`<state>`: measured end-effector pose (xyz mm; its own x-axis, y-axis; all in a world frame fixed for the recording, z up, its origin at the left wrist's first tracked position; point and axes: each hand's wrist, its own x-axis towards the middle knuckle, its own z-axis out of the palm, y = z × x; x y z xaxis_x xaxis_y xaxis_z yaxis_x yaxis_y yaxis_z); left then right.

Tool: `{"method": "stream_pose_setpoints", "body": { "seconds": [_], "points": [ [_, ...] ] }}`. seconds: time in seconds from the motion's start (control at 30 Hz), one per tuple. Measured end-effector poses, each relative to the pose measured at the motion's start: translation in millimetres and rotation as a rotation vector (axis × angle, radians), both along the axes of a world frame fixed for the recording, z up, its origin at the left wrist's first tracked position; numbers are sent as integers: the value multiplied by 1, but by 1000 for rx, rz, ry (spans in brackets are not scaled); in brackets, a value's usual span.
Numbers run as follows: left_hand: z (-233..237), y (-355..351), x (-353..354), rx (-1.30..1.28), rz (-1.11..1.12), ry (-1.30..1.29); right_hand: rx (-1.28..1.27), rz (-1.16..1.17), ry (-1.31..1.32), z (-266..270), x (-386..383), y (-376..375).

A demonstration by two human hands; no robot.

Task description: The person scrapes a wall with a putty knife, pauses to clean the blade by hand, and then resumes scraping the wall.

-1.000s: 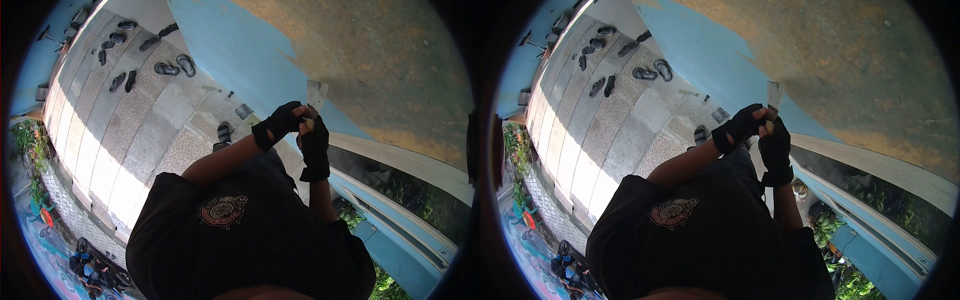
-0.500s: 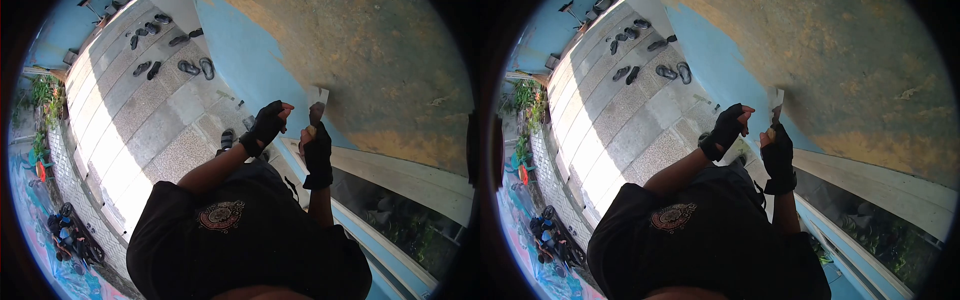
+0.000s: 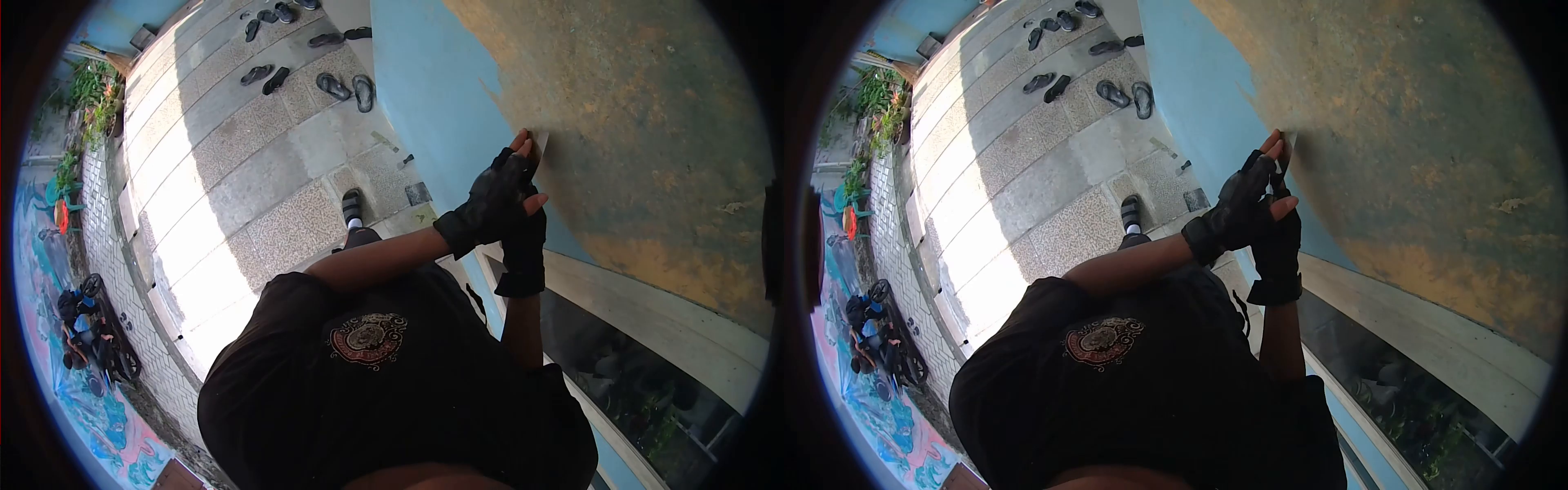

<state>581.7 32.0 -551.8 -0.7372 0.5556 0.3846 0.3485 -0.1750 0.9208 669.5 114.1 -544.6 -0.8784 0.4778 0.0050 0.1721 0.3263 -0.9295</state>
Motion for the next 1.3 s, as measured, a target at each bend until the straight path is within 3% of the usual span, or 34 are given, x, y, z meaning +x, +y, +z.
{"method": "stream_pose_setpoints", "body": {
  "seconds": [0.03, 0.2, 0.27, 0.3, 0.37, 0.47, 0.53, 0.57, 0.67, 0.7, 0.73, 0.77, 0.83, 0.87, 0.9, 0.97, 1.0, 1.13, 1.2, 1.23, 1.3],
  "points": [
    [0, 0, -7, 2, -7, -1, -204, -60, -19, 2, -3, 0],
    [-7, -2, -32, 3, -79, -35, -301, -213, -112, -1, -20, -6],
    [-11, -8, -42, -8, -124, -76, -326, -247, -263, 7, -31, -13],
    [-13, -12, -48, -112, -184, -175, -323, -269, -269, 13, -37, -20],
    [-14, -15, -59, -211, -257, -272, 190, -157, -82, 40, -64, -43],
    [-18, -21, -53, -173, -257, -292, 97, -185, -172, 10, -53, -23],
    [-23, -15, -52, -38, -48, 136, 27, -198, -67, 6, -58, -23],
    [-25, -14, -53, -34, -41, 137, -47, -208, 45, 6, -62, -22],
    [-37, -11, -47, -64, -80, -72, 22, -44, -129, 9, -61, -9],
    [-46, -6, -44, -80, -122, -470, 21, -20, -132, 10, -60, -4],
    [-46, -4, -46, -89, -169, -866, -371, -39, -115, 12, -57, -3],
    [-46, -3, -48, -89, -157, -869, -765, -67, -99, 15, -55, -4],
    [-41, -9, -59, 167, -513, -1152, -713, -74, -91, 25, -58, -9],
    [-22, -16, -67, 144, -674, -1300, -685, -84, -73, 29, -59, -10],
    [-34, -9, -69, 146, -668, -1306, -657, -97, -61, 31, -58, -10],
    [-51, 11, -71, 391, -838, -1422, -646, -129, -153, 31, -56, -9],
    [-46, 21, -66, 373, -717, -1491, -629, -161, -225, 31, -55, -6],
    [-22, 30, -68, 335, -620, -1491, -562, -165, -251, 25, -50, 4],
    [-18, 30, -70, 341, -608, -1561, -324, -84, -244, 18, -47, 12],
    [-18, 30, -69, 342, -611, -1569, -323, -88, -251, 23, -49, 7],
    [-17, 31, -67, 372, -579, -1470, -140, -207, -196, 35, -57, -9]
  ]
}}
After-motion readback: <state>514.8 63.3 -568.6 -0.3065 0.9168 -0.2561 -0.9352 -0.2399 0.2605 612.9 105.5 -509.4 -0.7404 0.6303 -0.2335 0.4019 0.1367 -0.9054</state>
